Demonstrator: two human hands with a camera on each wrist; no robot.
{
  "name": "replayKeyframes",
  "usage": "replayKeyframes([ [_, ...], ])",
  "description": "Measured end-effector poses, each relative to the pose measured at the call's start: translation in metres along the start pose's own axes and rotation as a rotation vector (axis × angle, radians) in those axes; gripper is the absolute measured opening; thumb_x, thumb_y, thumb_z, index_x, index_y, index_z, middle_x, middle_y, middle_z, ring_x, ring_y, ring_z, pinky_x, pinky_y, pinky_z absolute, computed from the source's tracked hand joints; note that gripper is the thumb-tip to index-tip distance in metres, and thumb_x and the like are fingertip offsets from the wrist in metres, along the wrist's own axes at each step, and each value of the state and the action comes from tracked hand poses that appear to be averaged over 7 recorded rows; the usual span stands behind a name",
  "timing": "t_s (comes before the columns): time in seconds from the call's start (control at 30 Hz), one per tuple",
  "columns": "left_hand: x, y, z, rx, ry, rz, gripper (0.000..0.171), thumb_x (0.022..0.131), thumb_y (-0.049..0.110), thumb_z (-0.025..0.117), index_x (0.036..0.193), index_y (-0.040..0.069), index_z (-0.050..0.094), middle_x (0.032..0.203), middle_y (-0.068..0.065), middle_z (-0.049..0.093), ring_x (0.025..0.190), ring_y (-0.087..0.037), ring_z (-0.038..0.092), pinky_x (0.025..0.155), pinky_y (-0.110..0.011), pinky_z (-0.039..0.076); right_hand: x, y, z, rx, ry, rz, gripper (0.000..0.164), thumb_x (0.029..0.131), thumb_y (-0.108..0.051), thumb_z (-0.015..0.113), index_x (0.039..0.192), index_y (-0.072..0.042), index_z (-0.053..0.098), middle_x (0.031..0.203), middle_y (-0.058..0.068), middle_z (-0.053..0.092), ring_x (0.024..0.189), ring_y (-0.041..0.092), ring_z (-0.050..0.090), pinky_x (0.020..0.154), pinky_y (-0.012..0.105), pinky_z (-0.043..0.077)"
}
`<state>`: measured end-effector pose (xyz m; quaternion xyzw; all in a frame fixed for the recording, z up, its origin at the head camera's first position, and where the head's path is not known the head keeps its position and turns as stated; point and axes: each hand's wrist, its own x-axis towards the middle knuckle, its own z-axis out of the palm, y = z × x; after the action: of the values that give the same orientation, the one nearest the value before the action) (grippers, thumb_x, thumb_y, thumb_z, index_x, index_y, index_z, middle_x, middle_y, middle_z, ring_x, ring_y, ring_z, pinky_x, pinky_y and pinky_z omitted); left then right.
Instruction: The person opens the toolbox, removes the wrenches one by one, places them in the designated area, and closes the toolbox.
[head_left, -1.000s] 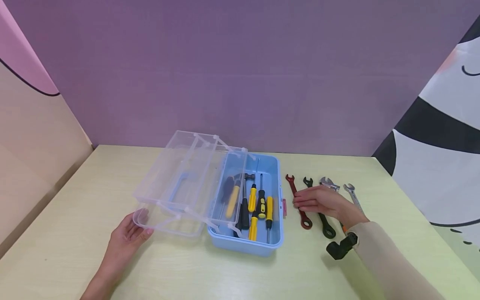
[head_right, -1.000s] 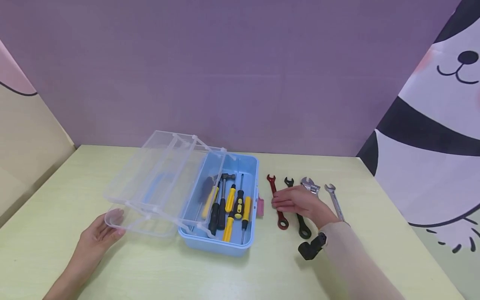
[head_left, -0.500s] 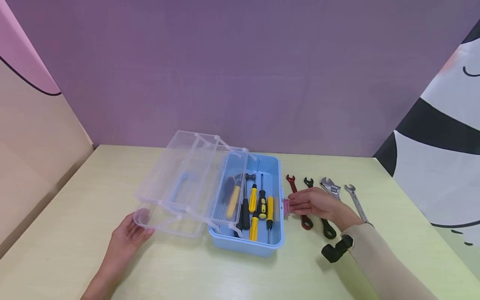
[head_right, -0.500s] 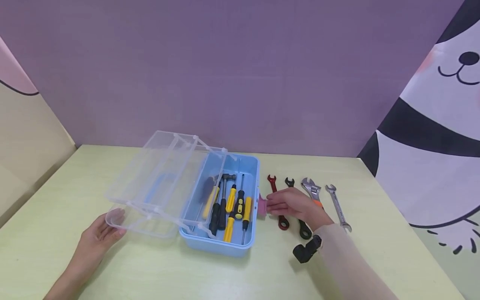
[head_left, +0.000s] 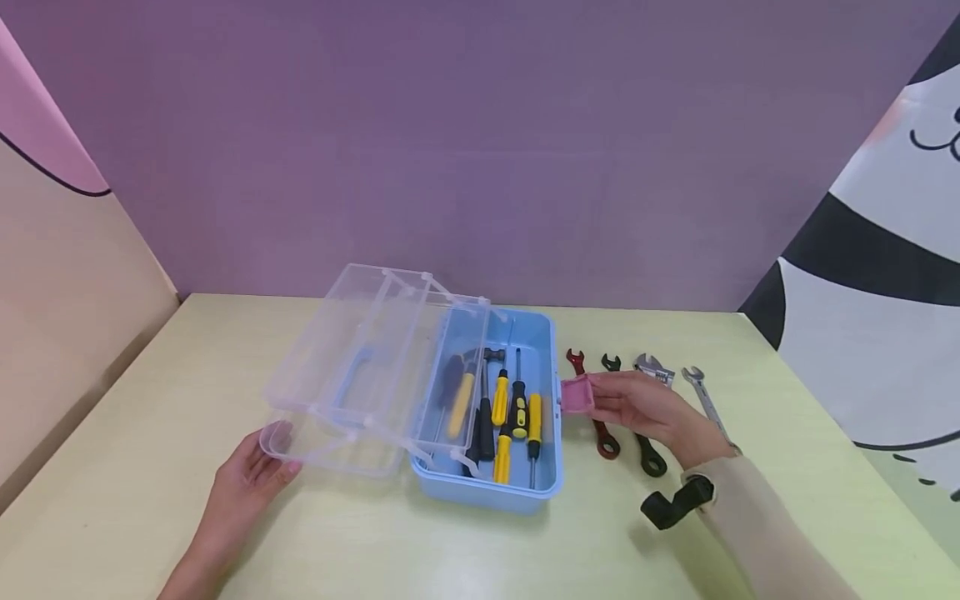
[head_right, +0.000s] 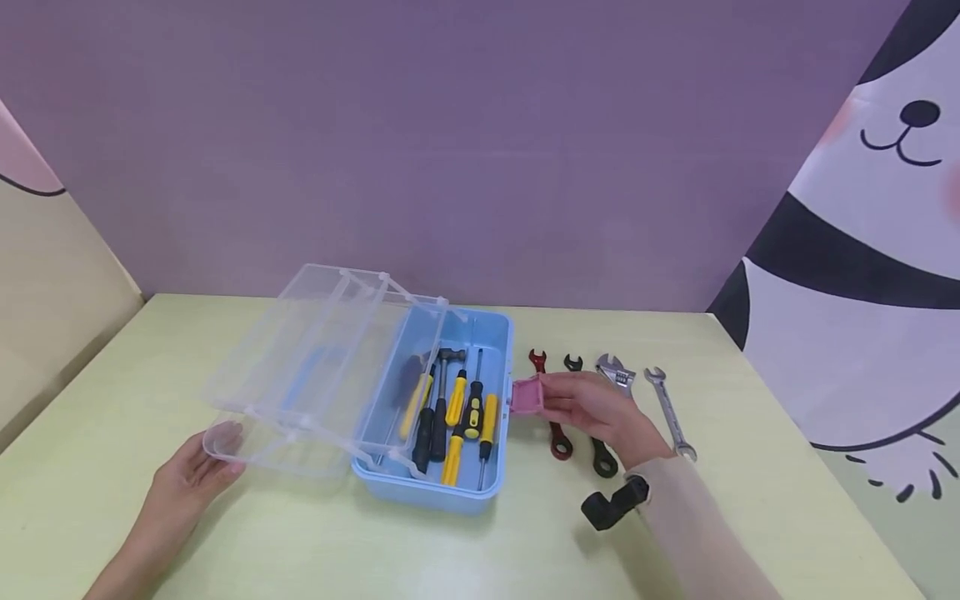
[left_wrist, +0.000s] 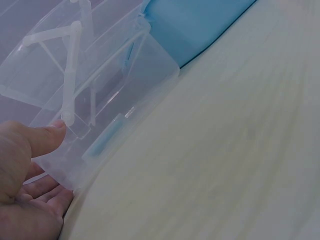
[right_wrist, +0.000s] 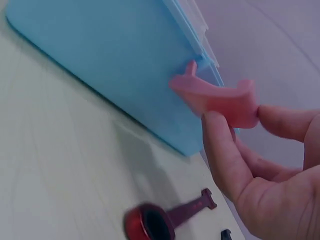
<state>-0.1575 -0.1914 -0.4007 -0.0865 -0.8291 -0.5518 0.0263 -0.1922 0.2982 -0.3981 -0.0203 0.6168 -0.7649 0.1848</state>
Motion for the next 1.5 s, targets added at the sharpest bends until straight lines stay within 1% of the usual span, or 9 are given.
replayKeyframes([
  [0.17,-0.002,-0.001,-0.001,-0.001,0.005,0.015,0.062,0.094,0.013,0.061,0.141,-0.01,0.028,0.146,-0.034,0.03,0.132,-0.015,0.042,0.09,0.003,0.04,0.003,0.001,0.013,-0.005,0.027,-0.023,0.02,0.099,-0.022,0.052,0.109,-0.008,0.061,0.1,0.002,0.067,0.093,0.015,0.067,0.088,0.026,0.058],
  [0.37,-0.002,-0.003,0.0,-0.041,0.016,0.069,0.059,0.092,0.006,0.061,0.138,-0.013,0.03,0.144,-0.037,0.031,0.107,0.024,0.042,0.09,0.002,0.041,0.014,0.008,0.025,-0.04,0.033,-0.012,0.037,0.098,-0.024,0.054,0.123,0.004,0.052,0.1,-0.001,0.067,0.091,0.012,0.067,0.092,0.031,0.056],
  [0.47,-0.002,-0.004,0.001,-0.021,0.013,0.058,0.059,0.093,0.008,0.061,0.139,-0.011,0.03,0.144,-0.036,0.031,0.117,0.013,0.046,0.09,0.003,0.04,0.017,0.013,0.029,-0.053,0.05,-0.005,0.048,0.098,-0.026,0.054,0.129,0.01,0.044,0.099,0.0,0.066,0.089,0.011,0.066,0.092,0.031,0.057],
  [0.6,-0.002,-0.004,0.003,-0.011,0.007,0.03,0.059,0.093,0.008,0.061,0.14,-0.011,0.03,0.145,-0.034,0.032,0.118,0.008,0.047,0.09,0.003,0.04,0.013,0.018,0.028,-0.018,0.059,-0.014,0.033,0.099,-0.027,0.052,0.116,0.0,0.059,0.094,-0.002,0.066,0.087,0.011,0.064,0.087,0.026,0.058],
  [0.73,0.0,-0.005,0.006,-0.04,0.02,0.06,0.058,0.092,0.003,0.061,0.138,-0.014,0.03,0.143,-0.037,0.032,0.106,0.025,0.043,0.089,0.003,0.041,0.01,0.02,0.019,0.105,-0.028,-0.05,0.022,0.101,-0.026,0.048,0.099,-0.013,0.067,0.094,-0.001,0.07,0.089,0.013,0.067,0.088,0.027,0.058],
  [0.93,0.001,-0.005,0.004,-0.02,0.027,0.065,0.057,0.092,0.003,0.061,0.137,-0.014,0.031,0.143,-0.038,0.032,0.104,0.027,0.042,0.088,0.004,0.041,0.01,0.021,0.01,0.184,-0.165,-0.066,0.024,0.102,-0.011,0.042,0.106,-0.012,0.066,0.105,0.001,0.071,0.099,0.014,0.068,0.094,0.032,0.055],
  [1.17,0.002,-0.001,0.0,-0.008,0.024,0.068,0.059,0.092,0.006,0.061,0.139,-0.013,0.03,0.143,-0.037,0.031,0.107,0.025,0.041,0.09,0.003,0.04,0.016,0.017,0.028,0.101,-0.031,-0.057,0.017,0.099,-0.022,0.053,0.097,-0.013,0.067,0.096,-0.002,0.07,0.093,0.011,0.066,0.09,0.026,0.057],
  [1.33,0.0,0.001,-0.002,0.034,0.016,0.025,0.062,0.094,0.013,0.061,0.141,-0.01,0.029,0.146,-0.033,0.032,0.126,0.001,0.043,0.091,0.003,0.039,0.018,0.018,0.04,0.091,0.081,-0.012,0.017,0.096,-0.026,0.058,0.096,-0.012,0.067,0.089,-0.005,0.069,0.085,0.009,0.064,0.085,0.022,0.057],
  [1.5,0.0,-0.001,0.002,-0.029,0.027,0.039,0.06,0.092,0.007,0.061,0.14,-0.012,0.03,0.144,-0.036,0.031,0.111,0.018,0.047,0.09,0.002,0.041,0.018,0.021,0.041,0.103,0.114,-0.001,0.016,0.095,-0.026,0.06,0.097,-0.012,0.066,0.086,-0.005,0.068,0.084,0.009,0.064,0.083,0.021,0.058],
])
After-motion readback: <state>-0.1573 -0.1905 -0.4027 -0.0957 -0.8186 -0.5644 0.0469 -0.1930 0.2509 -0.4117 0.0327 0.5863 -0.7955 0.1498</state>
